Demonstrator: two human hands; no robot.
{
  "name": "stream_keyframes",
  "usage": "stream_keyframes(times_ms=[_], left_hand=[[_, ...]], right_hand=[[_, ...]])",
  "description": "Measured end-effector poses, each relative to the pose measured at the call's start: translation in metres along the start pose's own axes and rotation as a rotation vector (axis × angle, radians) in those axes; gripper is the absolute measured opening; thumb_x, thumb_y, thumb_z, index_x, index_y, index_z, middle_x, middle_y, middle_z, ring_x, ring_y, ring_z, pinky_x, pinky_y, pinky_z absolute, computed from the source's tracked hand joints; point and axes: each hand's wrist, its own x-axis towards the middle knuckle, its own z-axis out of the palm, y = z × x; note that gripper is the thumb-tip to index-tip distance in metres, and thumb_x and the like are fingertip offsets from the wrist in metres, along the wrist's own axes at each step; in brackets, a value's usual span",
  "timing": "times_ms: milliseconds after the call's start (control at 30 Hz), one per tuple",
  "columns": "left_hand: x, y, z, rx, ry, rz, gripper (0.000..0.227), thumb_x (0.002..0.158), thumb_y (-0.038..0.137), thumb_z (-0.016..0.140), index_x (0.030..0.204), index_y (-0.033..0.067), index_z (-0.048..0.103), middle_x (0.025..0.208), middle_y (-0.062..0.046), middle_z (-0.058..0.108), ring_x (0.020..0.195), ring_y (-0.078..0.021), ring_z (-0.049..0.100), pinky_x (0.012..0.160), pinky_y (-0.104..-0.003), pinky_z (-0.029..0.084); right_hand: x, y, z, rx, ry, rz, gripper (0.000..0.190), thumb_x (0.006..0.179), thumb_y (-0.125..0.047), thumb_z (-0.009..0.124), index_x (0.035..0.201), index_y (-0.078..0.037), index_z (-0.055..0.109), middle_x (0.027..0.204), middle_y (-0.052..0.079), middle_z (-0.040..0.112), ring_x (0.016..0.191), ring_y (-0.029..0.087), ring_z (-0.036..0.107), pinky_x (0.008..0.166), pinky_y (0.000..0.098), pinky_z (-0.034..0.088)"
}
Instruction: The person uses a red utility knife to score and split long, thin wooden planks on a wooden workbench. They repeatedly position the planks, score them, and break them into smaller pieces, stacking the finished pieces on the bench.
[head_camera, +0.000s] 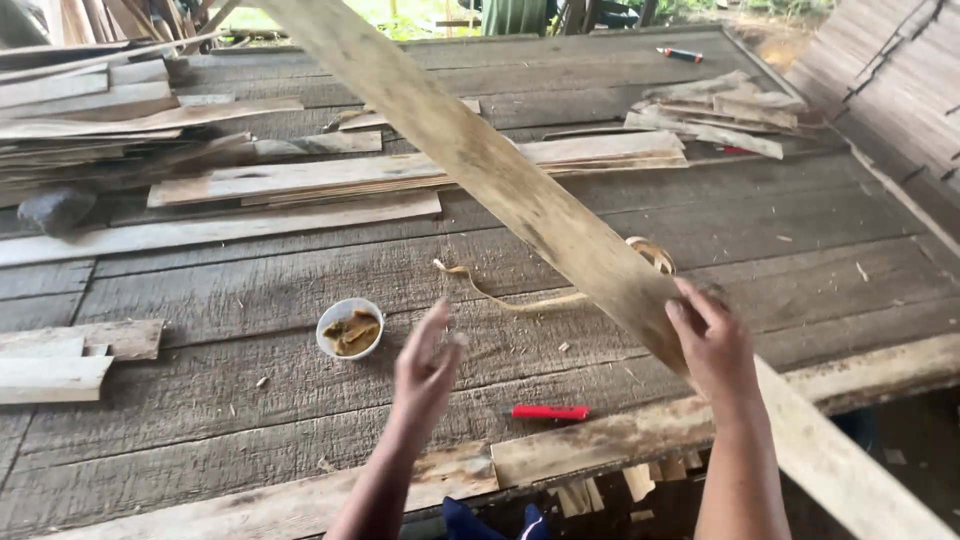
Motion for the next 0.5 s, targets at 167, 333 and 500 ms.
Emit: stream_keyframes(times_ms=[167,333,500], left_hand=[[0.057,-0.05,0.034,-0.453,-0.106,-0.156,0.072,0.1,0.021,0.065,0.161,0.0051,0.03,0.156,-0.033,0.039,0.137,-0.0492,0.05,0.113,-0.063,0.038],[0.105,-0.113,0.03,-0.997,-0.131,-0.306,0.074,0.084,0.017,0.075,0.149,0.0142,0.039,0.146,-0.006,0.048,0.133,-0.0253,0.051,0.113,-0.057,0.042],[0.102,-0.168,0.026,-1.118,-0.022,-0.305,0.059,0.088,0.029,0.076,0.136,0.0033,0.051,0.133,-0.013,0.062,0.119,-0.024,0.062,0.097,-0.04,0.056]], right_hand=[[-0.002,-0.027,-0.004,0.133,-0.379,0.462,0.042,0.097,-0.042,0.062,0.137,-0.031,0.068,0.134,0.012,0.069,0.131,0.039,0.058,0.116,0.055,0.04],[-0.002,0.017,0.039,0.098,-0.792,0.578,0.049,0.098,-0.033,0.055,0.144,-0.02,0.066,0.137,0.009,0.074,0.111,0.032,0.073,0.1,0.0379,0.048],[-0.008,0.045,0.08,0.034,-0.937,0.595,0.057,0.095,-0.041,0.057,0.148,-0.019,0.06,0.157,0.001,0.055,0.141,0.023,0.055,0.117,0.0386,0.036]])
